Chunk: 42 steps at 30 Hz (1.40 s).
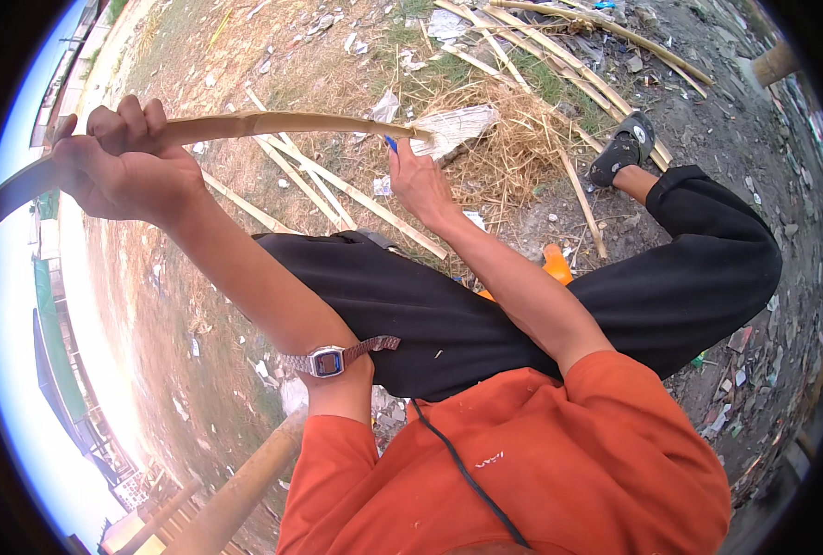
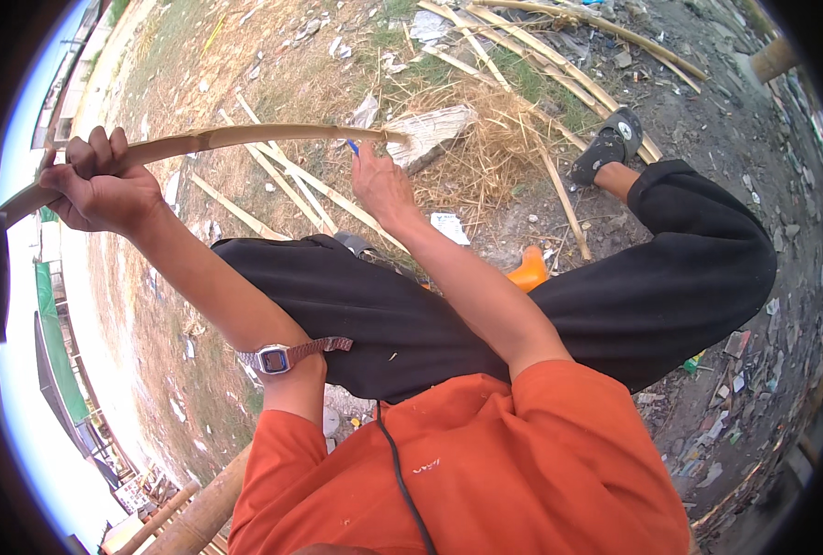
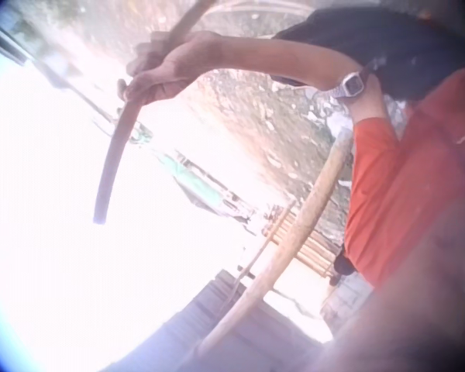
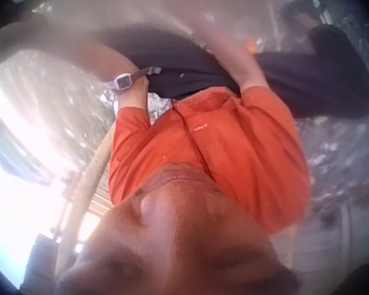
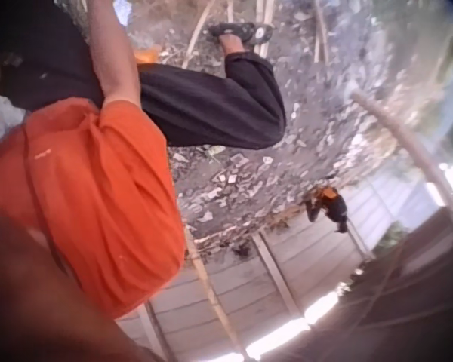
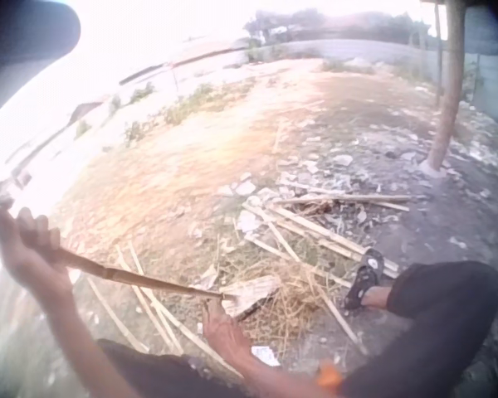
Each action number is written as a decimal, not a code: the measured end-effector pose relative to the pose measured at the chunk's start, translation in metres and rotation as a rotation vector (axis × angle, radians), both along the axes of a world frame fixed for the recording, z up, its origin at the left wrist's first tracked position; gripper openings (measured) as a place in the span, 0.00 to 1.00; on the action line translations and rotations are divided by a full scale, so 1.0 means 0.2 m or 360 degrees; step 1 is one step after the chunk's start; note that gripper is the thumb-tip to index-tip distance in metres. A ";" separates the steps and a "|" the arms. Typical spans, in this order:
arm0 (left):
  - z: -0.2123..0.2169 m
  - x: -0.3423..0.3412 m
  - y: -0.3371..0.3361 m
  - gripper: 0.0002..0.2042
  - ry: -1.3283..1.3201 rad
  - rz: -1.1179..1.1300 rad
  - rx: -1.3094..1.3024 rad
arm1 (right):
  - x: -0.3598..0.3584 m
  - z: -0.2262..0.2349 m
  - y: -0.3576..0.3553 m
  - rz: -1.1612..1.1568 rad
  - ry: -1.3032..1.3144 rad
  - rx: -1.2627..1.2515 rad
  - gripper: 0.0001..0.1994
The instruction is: The person sits on a small stool outdoors and uses a knife to shave thin strips from a long piece of bamboo held in their left hand. The person repeatedly scrapes the knife along the bamboo to remove the outer layer, creating a pile of shavings on the ground.
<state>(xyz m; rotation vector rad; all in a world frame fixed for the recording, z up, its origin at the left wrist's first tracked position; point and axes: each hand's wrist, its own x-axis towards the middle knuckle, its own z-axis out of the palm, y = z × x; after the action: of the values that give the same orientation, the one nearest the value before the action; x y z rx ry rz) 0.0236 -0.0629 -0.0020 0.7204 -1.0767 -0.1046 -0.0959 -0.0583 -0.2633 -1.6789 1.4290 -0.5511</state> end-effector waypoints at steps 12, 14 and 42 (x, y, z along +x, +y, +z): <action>0.01 0.01 0.00 0.08 -0.0076 -0.0160 -0.0019 | -0.03 -0.32 -0.12 -0.0103 0.0246 0.0188 0.13; 0.02 0.04 0.00 0.09 -0.0089 -0.0195 -0.0021 | -0.10 -0.43 -0.14 -0.0110 0.0418 0.0056 0.12; 0.01 -0.06 0.05 0.09 0.0003 -0.0411 -0.0063 | -0.20 -0.44 -0.14 -0.0175 -0.1126 0.1251 0.12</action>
<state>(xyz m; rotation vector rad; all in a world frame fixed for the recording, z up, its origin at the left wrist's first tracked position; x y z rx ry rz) 0.0118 -0.0531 0.0008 0.5427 -1.1635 -0.3042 -0.1351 -0.0854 -0.3506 -0.6785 1.0041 -0.4810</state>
